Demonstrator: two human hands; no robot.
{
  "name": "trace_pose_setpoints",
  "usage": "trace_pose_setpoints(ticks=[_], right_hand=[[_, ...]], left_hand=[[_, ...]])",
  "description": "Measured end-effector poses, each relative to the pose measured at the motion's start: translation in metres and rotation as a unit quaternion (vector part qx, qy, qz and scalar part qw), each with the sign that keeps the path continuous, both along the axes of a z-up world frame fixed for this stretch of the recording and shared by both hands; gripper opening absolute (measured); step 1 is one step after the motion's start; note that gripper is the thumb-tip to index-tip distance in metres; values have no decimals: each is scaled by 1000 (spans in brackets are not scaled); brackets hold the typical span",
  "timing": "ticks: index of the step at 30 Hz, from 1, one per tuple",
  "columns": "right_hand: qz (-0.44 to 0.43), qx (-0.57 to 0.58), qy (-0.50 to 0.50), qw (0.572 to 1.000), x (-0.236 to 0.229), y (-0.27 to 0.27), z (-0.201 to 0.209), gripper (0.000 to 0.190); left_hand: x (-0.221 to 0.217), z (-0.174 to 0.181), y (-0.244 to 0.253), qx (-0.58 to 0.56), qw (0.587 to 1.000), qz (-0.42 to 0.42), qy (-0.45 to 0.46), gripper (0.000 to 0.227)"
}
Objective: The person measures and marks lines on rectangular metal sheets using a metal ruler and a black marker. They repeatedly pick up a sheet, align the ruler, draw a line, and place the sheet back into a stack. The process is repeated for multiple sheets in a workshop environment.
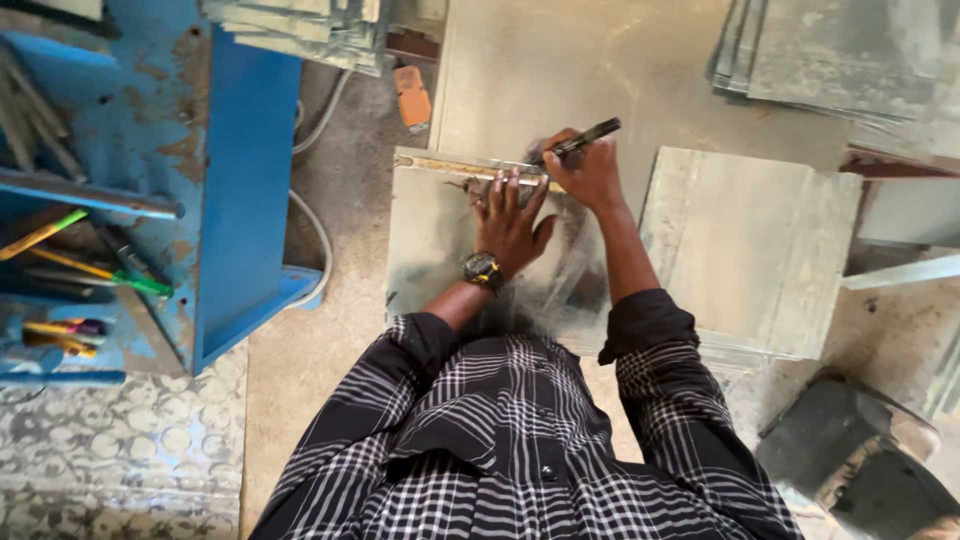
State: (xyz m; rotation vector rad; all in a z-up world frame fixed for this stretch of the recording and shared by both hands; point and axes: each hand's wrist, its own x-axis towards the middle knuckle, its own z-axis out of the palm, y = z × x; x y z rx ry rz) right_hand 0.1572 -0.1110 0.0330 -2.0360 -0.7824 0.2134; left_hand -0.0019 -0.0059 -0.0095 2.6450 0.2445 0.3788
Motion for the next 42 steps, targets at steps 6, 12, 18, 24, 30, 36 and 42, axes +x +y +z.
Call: trace_pose_setpoints(ticks=[6, 12, 18, 24, 30, 36, 42], right_hand=[[-6, 1, 23, 1000, 0, 1, 0, 14], [14, -2, -49, 999, 0, 3, 1, 14], [21, -27, -54, 998, 3, 2, -5, 14], [19, -50, -48, 997, 3, 2, -5, 13], [-1, -52, -1, 999, 2, 3, 0, 14], [-4, -62, -10, 998, 1, 4, -1, 14], [-10, -63, -5, 998, 0, 4, 3, 15]], left_hand=[[0, 3, 0, -13, 998, -6, 60, 65], [2, -5, 0, 36, 998, -4, 47, 63], [0, -4, -1, -4, 998, -7, 60, 62], [0, -5, 1, 28, 999, -5, 31, 62], [-1, -8, 0, 6, 999, -9, 32, 62], [-1, -10, -1, 18, 999, -8, 32, 62], [1, -13, -1, 5, 997, -17, 71, 64]])
